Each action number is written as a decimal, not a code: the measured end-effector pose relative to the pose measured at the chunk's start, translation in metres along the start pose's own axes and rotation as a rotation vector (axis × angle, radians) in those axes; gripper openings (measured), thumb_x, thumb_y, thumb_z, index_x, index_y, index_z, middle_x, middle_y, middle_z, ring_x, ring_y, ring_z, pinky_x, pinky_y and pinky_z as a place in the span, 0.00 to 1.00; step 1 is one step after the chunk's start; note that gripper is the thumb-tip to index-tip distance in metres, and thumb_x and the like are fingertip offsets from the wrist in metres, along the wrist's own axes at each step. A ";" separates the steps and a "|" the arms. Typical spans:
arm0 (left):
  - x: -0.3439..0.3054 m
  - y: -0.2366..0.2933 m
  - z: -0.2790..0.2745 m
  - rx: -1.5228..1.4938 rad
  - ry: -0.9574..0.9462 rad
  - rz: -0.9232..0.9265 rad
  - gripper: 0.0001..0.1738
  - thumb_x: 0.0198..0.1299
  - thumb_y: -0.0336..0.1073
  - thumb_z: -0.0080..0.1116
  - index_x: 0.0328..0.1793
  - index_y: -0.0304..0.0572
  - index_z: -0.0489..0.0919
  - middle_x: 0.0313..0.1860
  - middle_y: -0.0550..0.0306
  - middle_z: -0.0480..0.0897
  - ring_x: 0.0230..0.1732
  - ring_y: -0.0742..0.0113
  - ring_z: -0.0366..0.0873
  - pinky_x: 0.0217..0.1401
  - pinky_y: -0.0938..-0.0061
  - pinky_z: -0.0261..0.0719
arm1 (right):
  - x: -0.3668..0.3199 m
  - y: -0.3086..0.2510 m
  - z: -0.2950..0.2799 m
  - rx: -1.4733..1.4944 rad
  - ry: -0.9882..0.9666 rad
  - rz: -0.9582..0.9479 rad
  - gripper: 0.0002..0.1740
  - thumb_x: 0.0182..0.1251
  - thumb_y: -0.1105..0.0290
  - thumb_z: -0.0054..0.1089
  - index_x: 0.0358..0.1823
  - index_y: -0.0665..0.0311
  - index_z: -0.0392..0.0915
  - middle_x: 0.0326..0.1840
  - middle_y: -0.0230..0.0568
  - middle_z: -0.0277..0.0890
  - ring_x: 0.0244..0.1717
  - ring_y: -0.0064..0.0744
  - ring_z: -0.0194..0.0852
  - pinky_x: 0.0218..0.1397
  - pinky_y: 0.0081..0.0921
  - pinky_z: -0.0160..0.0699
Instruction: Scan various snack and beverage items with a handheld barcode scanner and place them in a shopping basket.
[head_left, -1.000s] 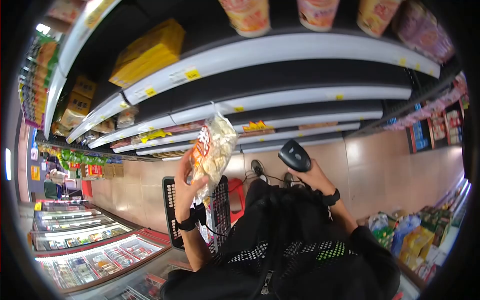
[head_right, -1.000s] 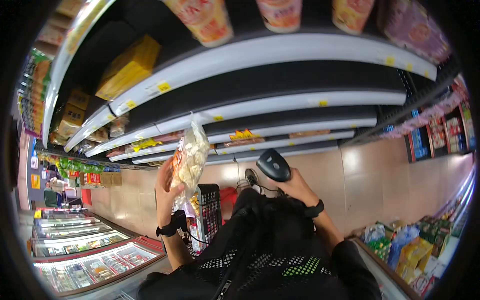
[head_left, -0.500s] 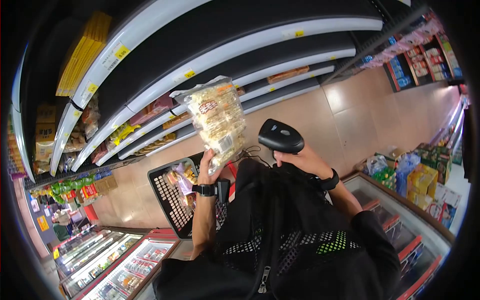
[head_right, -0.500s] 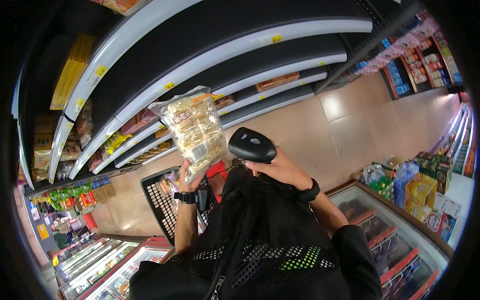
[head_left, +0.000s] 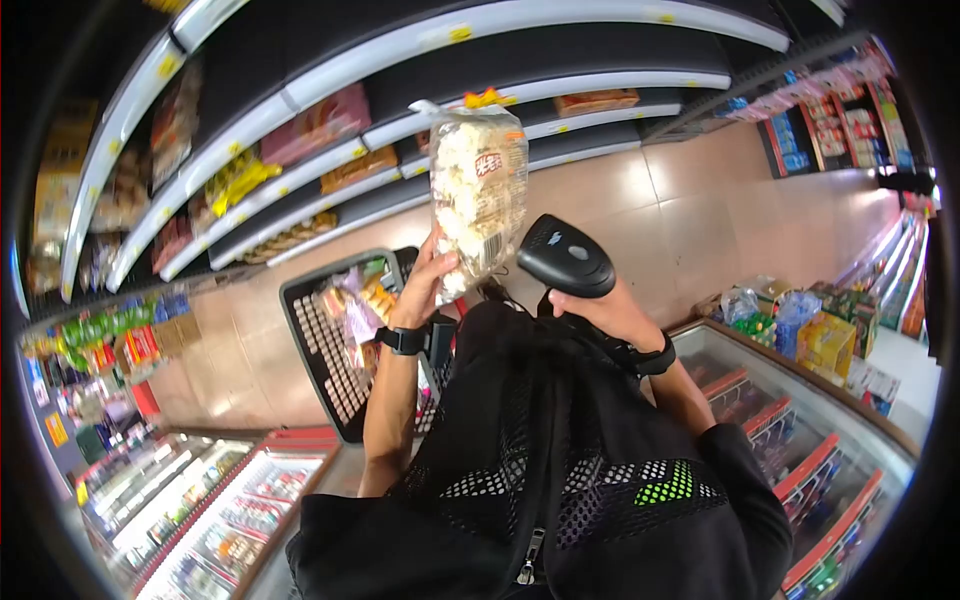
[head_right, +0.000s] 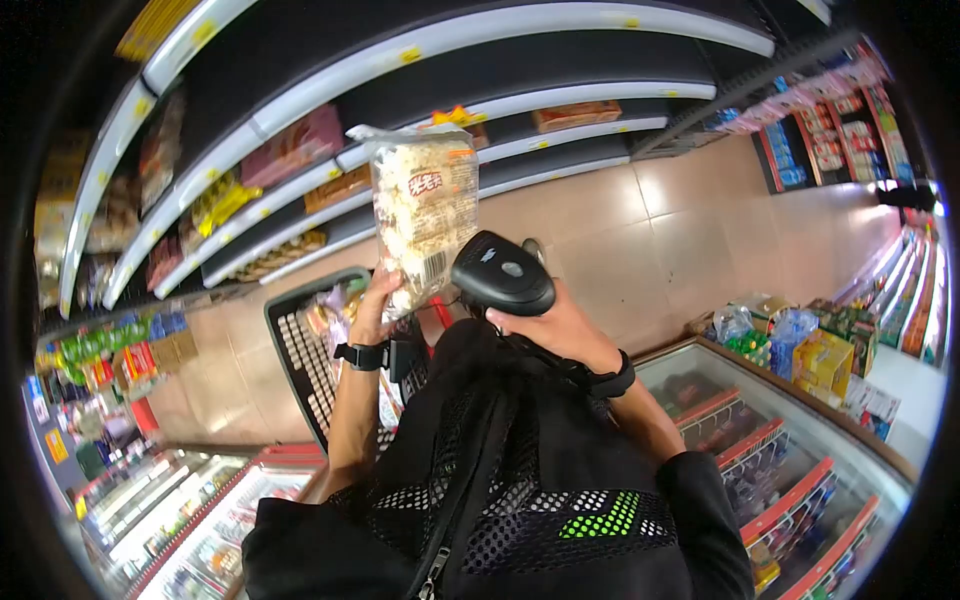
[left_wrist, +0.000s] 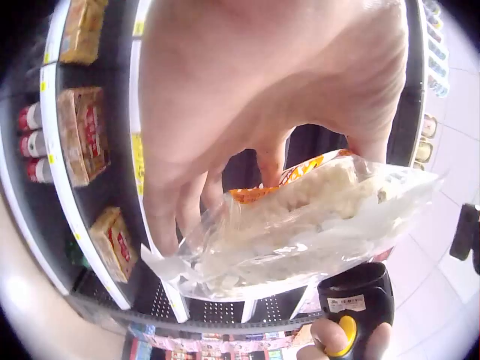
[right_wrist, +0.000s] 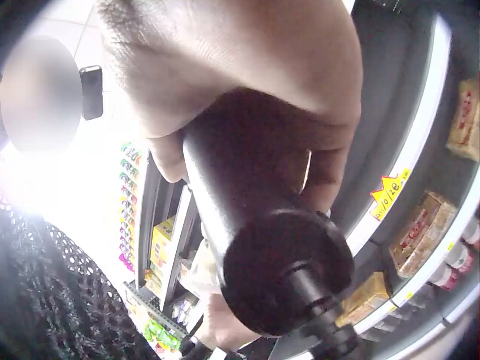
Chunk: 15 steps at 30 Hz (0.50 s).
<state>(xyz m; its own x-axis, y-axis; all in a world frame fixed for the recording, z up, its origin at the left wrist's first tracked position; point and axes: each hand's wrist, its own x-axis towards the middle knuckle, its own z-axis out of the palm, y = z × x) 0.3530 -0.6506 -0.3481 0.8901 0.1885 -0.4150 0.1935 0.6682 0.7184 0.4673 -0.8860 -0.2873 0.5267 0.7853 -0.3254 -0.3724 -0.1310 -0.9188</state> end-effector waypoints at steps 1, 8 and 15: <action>-0.012 0.008 -0.002 0.052 0.022 0.016 0.48 0.56 0.42 0.64 0.78 0.36 0.52 0.71 0.50 0.66 0.70 0.61 0.64 0.73 0.69 0.59 | 0.000 0.002 0.006 0.037 0.021 -0.006 0.14 0.61 0.71 0.67 0.45 0.68 0.76 0.29 0.29 0.78 0.31 0.17 0.74 0.37 0.21 0.73; -0.093 -0.021 -0.091 0.027 0.334 0.107 0.29 0.63 0.46 0.56 0.64 0.34 0.70 0.53 0.53 0.77 0.55 0.63 0.74 0.60 0.68 0.70 | 0.030 0.047 0.020 -0.113 -0.127 0.119 0.21 0.61 0.67 0.68 0.53 0.67 0.74 0.40 0.34 0.78 0.40 0.20 0.74 0.47 0.23 0.74; -0.182 -0.043 -0.169 0.224 0.643 0.126 0.32 0.64 0.47 0.55 0.72 0.42 0.66 0.56 0.56 0.78 0.51 0.69 0.78 0.49 0.74 0.77 | 0.067 0.092 0.016 -0.377 -0.246 0.166 0.18 0.61 0.67 0.67 0.48 0.68 0.74 0.33 0.32 0.75 0.30 0.19 0.72 0.37 0.22 0.75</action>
<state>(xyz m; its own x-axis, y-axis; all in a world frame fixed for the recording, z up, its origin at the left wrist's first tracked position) 0.1124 -0.5924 -0.3978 0.5030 0.6907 -0.5196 0.2471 0.4611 0.8522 0.4560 -0.8358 -0.3896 0.2699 0.8491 -0.4541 -0.1093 -0.4415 -0.8906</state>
